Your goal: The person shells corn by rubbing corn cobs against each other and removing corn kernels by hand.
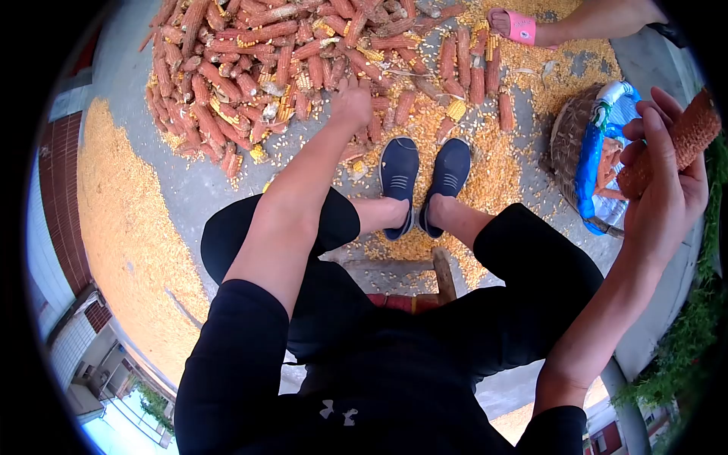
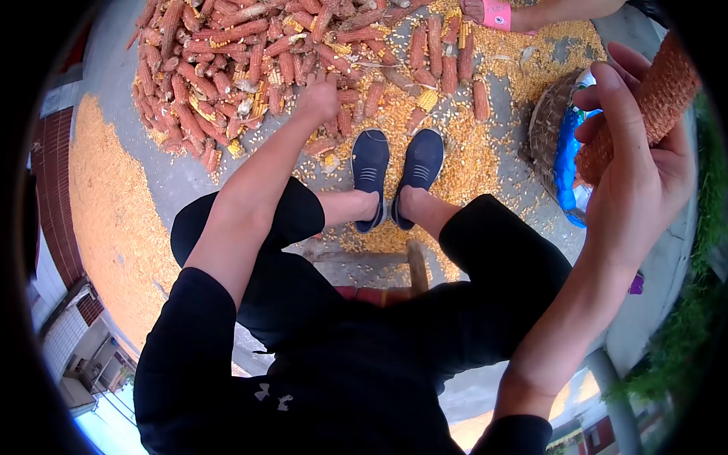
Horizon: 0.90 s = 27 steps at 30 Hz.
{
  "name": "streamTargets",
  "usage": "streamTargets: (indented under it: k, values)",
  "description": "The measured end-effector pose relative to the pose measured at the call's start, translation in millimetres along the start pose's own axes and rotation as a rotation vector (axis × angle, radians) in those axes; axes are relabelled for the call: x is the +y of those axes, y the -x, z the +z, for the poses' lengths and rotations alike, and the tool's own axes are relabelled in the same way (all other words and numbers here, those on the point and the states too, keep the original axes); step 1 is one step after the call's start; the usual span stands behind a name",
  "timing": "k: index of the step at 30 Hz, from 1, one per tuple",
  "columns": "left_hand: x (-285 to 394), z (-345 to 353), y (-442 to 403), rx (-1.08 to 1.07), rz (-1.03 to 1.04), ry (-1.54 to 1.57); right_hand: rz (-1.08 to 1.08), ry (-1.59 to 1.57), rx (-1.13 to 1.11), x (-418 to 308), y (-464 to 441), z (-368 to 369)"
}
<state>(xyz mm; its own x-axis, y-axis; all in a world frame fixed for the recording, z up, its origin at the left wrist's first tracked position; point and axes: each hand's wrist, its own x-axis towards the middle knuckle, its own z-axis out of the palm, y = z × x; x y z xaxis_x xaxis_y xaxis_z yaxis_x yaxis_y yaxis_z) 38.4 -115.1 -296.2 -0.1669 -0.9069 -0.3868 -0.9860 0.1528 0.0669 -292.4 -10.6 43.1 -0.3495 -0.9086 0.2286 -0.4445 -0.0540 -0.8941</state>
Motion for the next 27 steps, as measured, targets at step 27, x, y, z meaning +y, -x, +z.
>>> streamTargets:
  k: [27]
  values:
    - [41, -258, 120, -0.596, 0.518, 2.002, 0.381, -0.467, -0.324, -28, 17, 74]
